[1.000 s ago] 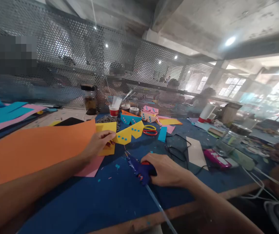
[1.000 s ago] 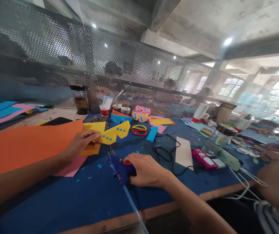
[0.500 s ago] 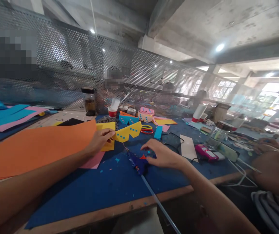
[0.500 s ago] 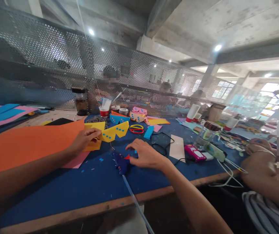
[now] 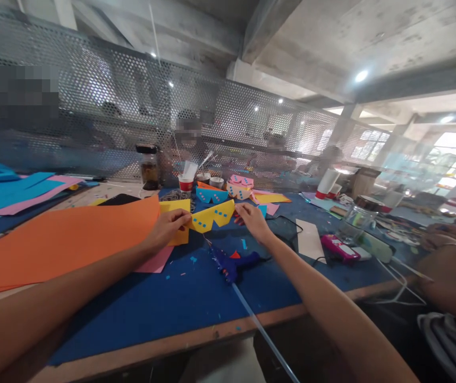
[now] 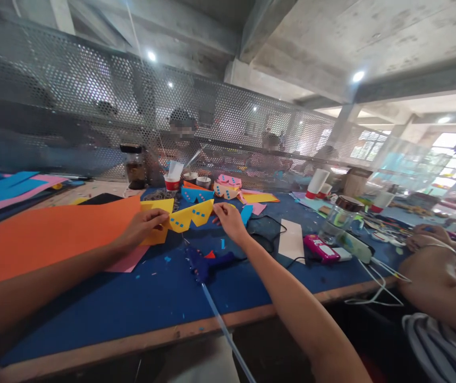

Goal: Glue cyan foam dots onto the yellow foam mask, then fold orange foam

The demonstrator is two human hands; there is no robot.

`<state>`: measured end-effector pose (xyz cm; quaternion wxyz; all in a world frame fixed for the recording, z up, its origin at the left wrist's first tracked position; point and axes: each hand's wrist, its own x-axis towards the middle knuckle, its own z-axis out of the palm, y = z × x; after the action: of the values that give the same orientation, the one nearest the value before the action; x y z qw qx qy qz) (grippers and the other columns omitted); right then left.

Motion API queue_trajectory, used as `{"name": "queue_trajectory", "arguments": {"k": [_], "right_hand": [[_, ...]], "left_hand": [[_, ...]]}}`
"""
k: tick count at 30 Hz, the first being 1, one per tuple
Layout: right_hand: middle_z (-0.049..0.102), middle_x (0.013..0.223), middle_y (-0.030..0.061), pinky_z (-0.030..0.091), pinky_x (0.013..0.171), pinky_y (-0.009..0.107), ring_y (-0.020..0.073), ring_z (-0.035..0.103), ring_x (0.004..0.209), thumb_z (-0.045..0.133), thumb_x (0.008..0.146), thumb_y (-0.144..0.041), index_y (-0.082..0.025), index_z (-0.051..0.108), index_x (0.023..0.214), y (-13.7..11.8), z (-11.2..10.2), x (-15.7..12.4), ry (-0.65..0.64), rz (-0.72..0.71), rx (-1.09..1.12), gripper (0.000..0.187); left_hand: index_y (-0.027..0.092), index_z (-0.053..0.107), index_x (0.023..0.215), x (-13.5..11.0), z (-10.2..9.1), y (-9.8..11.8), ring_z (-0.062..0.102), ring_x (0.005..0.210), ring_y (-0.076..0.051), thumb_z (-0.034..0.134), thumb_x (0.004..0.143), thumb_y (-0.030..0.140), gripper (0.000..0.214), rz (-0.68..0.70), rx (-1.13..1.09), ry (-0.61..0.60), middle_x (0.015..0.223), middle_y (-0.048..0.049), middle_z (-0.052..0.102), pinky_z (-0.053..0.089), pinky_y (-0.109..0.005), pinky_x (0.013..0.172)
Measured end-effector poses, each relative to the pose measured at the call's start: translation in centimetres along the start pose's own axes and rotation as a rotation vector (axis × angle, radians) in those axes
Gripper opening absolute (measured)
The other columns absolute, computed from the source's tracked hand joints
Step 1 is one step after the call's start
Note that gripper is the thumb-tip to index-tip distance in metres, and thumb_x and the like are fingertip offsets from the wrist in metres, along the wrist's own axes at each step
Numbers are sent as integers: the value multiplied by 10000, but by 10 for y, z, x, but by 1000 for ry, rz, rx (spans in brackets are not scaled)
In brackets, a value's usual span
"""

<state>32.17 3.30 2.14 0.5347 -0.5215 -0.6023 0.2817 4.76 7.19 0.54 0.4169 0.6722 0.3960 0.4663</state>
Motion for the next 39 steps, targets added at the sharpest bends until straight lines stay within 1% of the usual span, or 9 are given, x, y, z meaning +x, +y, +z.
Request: {"name": "queue_trajectory", "arguments": {"k": [5,10,12,15,19,22,29,35,39], "right_hand": [[746,790,23,540,532,216,120,681,549,679,936,-442,-178,706,877,0,4,-8,3,45,115,272],[745,737,48,601,579,292,196,735,623,735,897,-472,-183,713,837,0,7,-11,31,83,187,296],[748,731,50,619,614,320,226,753,668,738,890,-486,-191,717,838,0,7,-12,45,94,214,300],[762,746,54,627,641,326,232,759,695,716,898,-487,-196,712,825,2,6,-12,64,108,254,300],[767,760,55,628,654,324,227,759,710,702,903,-487,-196,701,833,4,3,-10,85,117,302,300],[766,767,57,631,673,328,225,761,727,703,904,-493,-201,689,824,4,2,-11,86,115,332,303],[782,840,64,636,717,329,214,764,756,701,921,-486,-204,690,852,2,1,-15,46,121,381,290],[787,842,64,644,710,330,213,762,746,704,926,-474,-205,694,858,2,1,-15,18,128,382,277],[780,806,52,652,705,335,219,766,742,692,931,-476,-215,698,873,4,2,-15,0,115,361,267]], "left_hand": [[212,737,757,-2,0,2,644,758,-226,773,685,625,421,2,17,3,768,-47,726,520,-330,706],[223,763,762,-1,0,3,679,779,-262,777,669,634,422,7,28,24,766,-58,752,537,-363,728],[219,778,794,1,0,2,709,846,-291,767,675,636,435,13,22,31,840,-79,787,562,-391,779],[197,804,937,2,-2,-1,738,973,-327,733,710,624,488,28,19,42,1011,-111,820,576,-441,901],[191,777,1172,1,-6,-3,673,1248,-360,712,772,561,548,59,70,129,1296,-140,772,473,-488,1119],[199,751,1225,1,-7,-2,622,1344,-367,714,788,543,557,74,93,170,1402,-146,727,438,-492,1164],[165,755,1204,-1,-4,2,700,1252,-364,749,753,620,640,53,38,114,1265,-173,794,517,-481,1096],[158,754,1206,-2,-2,4,747,1145,-359,809,679,685,748,18,-40,95,1170,-170,820,574,-473,1007],[174,790,1125,-2,-2,5,772,1059,-353,865,645,638,672,-18,-60,78,1096,-135,841,591,-463,958]]}}
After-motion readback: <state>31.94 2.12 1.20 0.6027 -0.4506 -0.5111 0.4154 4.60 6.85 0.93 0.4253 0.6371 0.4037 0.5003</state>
